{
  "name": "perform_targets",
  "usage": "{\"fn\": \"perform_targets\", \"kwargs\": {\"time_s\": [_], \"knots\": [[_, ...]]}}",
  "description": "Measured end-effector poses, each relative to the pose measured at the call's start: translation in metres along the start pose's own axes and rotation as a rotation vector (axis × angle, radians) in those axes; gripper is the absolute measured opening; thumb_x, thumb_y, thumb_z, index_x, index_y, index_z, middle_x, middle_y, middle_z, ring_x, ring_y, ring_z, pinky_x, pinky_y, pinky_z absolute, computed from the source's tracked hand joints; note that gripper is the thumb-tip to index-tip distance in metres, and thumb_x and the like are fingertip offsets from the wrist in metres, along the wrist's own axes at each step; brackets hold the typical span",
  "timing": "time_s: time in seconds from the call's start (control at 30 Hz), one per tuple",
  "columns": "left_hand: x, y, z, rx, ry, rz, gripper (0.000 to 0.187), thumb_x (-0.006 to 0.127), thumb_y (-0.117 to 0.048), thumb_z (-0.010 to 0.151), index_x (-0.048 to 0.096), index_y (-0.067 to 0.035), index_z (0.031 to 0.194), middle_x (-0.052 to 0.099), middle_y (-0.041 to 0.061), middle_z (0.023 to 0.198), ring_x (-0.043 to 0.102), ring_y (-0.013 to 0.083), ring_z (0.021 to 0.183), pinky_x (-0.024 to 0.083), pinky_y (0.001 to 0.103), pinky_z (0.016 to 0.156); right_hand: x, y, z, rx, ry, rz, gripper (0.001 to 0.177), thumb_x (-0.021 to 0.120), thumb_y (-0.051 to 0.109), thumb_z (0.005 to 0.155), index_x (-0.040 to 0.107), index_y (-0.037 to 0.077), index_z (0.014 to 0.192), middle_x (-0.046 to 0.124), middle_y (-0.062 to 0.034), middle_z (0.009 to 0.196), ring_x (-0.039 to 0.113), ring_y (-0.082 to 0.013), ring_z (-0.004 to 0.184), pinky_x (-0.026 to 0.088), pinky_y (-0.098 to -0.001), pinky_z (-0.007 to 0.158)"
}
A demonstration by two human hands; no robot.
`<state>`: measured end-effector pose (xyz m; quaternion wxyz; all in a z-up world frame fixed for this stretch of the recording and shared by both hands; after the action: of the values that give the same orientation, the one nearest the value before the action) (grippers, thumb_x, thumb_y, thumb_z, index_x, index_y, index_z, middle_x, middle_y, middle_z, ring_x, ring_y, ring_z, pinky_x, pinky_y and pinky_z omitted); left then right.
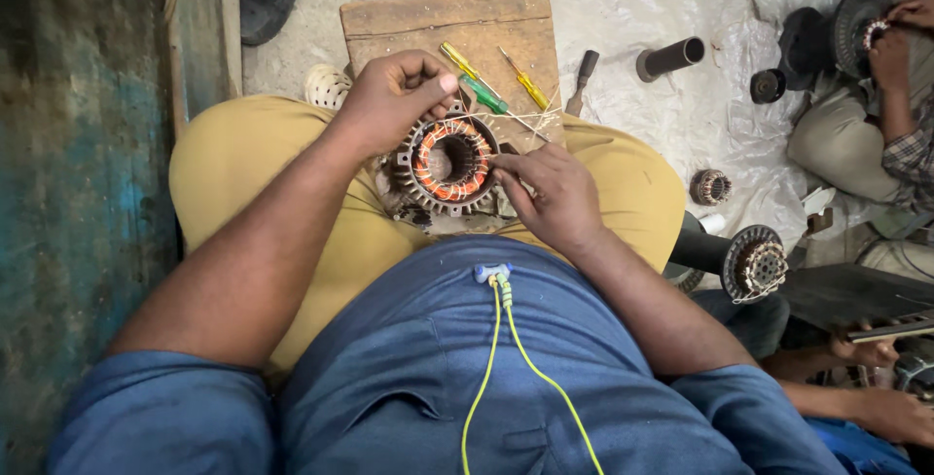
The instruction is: The person sits on the floor and works on a motor stator, using a screwdriver to adjust copper windings and inserting white string into the slots. They repeatedly pull and reposition the string while manipulating the windings.
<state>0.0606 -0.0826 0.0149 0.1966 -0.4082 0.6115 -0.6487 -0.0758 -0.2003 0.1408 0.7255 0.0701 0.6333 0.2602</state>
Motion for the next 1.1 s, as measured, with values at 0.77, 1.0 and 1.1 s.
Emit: {"fn": "perform_targets", "kwargs": {"time_s": [0.77, 1.0, 1.1], "knots": [[0.004, 0.001, -0.004, -0.110, 0.045, -0.261, 0.012, 0.062, -0.018, 0.103, 0.067, -0.008, 0.105, 0.072, 0.002, 0.093, 0.067, 0.0092, 0.086, 0.052, 0.024, 0.073, 0.020, 0.006, -0.001, -0.015, 0.063, 0.192, 0.014, 0.075, 0.011, 0.094, 0.074, 0.006, 0.107, 0.076, -0.0111, 0.100, 0.071, -0.0289, 0.089, 0.056, -0.0401, 0.080], [-0.005, 0.007, -0.003, -0.126, -0.004, -0.149, 0.012, 0.063, -0.018, 0.102, 0.068, -0.008, 0.101, 0.071, 0.000, 0.088, 0.066, 0.0073, 0.080, 0.050, 0.022, 0.068, 0.019, 0.009, -0.004, -0.028, 0.073, 0.200, 0.013, 0.074, 0.013, 0.096, 0.073, 0.007, 0.107, 0.075, -0.0106, 0.100, 0.072, -0.0285, 0.091, 0.057, -0.0397, 0.082], [-0.009, 0.003, -0.002, -0.110, -0.030, -0.017, 0.012, 0.066, -0.018, 0.102, 0.068, -0.006, 0.102, 0.072, 0.001, 0.089, 0.065, 0.0065, 0.079, 0.049, 0.022, 0.067, 0.014, 0.002, -0.008, 0.095, 0.073, 0.161, 0.018, 0.074, 0.014, 0.094, 0.074, 0.008, 0.111, 0.075, -0.0108, 0.101, 0.071, -0.0270, 0.084, 0.057, -0.0391, 0.076]]}}
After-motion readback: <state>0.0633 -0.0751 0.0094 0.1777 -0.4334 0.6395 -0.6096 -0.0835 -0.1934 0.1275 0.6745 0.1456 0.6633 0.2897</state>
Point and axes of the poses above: each hand's wrist, its own z-axis towards the middle knuckle, its own x-axis out of the palm, y = z × x, the point moved 10 cm from there along z, towards the middle knuckle
